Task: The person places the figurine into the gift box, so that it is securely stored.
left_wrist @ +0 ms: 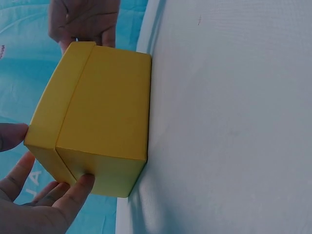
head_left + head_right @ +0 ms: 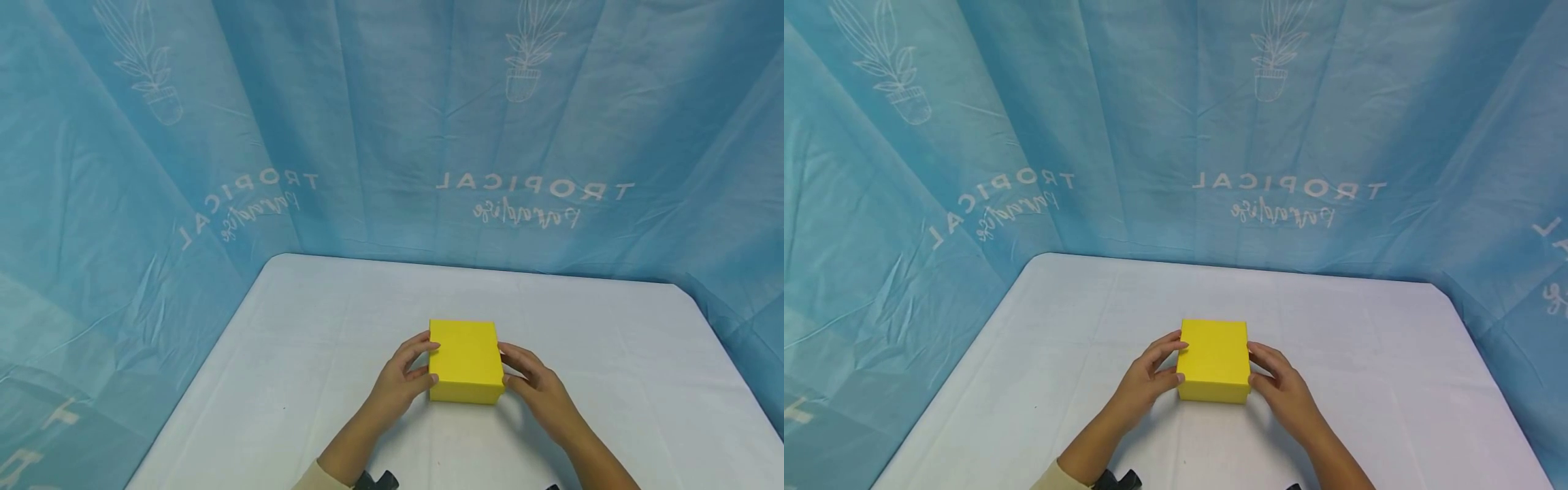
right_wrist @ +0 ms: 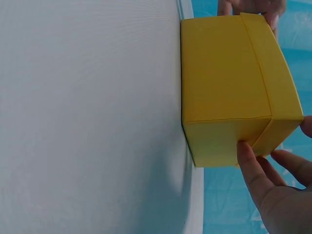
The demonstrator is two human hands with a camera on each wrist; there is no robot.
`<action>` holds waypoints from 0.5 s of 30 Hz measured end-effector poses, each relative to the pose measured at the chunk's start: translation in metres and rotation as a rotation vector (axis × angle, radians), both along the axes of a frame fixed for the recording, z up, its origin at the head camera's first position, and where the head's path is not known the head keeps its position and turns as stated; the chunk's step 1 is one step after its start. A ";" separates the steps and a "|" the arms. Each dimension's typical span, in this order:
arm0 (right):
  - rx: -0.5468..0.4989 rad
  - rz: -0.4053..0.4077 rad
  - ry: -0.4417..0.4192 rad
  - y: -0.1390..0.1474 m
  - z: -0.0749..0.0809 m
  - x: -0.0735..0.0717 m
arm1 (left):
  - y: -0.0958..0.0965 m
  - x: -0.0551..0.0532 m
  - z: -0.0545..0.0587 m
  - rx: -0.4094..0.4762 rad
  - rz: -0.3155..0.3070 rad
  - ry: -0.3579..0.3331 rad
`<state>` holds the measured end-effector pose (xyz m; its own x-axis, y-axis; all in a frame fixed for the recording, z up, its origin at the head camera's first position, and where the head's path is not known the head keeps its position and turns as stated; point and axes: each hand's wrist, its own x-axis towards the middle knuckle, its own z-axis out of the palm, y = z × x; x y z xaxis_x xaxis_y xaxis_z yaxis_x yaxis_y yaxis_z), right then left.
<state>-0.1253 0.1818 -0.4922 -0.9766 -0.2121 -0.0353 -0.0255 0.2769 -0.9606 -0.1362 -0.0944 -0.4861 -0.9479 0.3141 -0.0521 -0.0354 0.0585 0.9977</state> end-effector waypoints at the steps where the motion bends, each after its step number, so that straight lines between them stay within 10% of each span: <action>1: -0.001 0.001 -0.005 0.000 0.000 0.000 | 0.000 0.000 0.000 0.003 -0.001 0.002; 15: 0.049 0.027 -0.002 -0.002 -0.002 -0.007 | 0.003 -0.010 -0.007 -0.056 0.035 0.001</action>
